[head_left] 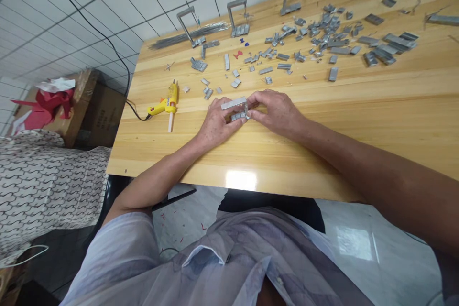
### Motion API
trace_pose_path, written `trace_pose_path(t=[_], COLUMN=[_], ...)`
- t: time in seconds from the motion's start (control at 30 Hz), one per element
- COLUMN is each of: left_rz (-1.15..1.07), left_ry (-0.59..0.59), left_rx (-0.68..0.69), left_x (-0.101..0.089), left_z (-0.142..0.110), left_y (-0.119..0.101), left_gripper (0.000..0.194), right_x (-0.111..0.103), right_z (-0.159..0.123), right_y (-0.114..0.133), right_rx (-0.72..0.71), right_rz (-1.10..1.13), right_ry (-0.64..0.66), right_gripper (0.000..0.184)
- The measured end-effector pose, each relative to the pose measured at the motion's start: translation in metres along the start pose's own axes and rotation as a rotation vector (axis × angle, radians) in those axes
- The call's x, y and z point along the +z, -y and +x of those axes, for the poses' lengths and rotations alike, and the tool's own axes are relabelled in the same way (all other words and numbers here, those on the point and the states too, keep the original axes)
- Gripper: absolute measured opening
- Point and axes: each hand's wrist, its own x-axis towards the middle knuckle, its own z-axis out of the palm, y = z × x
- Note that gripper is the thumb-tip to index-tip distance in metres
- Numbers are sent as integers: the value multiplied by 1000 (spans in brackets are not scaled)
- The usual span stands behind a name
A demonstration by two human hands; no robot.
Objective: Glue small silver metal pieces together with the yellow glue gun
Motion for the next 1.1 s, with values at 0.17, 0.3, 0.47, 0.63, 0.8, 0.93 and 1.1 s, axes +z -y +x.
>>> trace_pose_path(t=[0.17, 0.3, 0.47, 0.63, 0.8, 0.93, 1.1], left_rz=[3, -2, -16, -9, -9, -12, 0], left_ry=[-4, -5, -27, -30, -14, -16, -5], left_rx=[-15, -12, 18, 14, 6, 5, -12], left_x=[0, 0, 1, 2, 1, 0, 0], left_z=[-1, -1, -1, -1, -1, -1, -1], left_y=[0, 0, 2, 2, 1, 0, 0], left_gripper=[22, 24, 23, 22, 21, 21, 21], right_x=[1, 2, 1, 2, 2, 1, 1], right_z=[0, 0, 0, -1, -1, 0, 0], right_y=[0, -1, -2, -2, -2, -1, -1], right_rx=[-2, -7, -4, -5, -6, 0, 13], right_rz=[1, -8, -8, -8, -6, -5, -9], right_ry=[-6, -10, -3, -13, -22, -11, -7], right_gripper=[16, 16, 17, 17, 17, 17, 17])
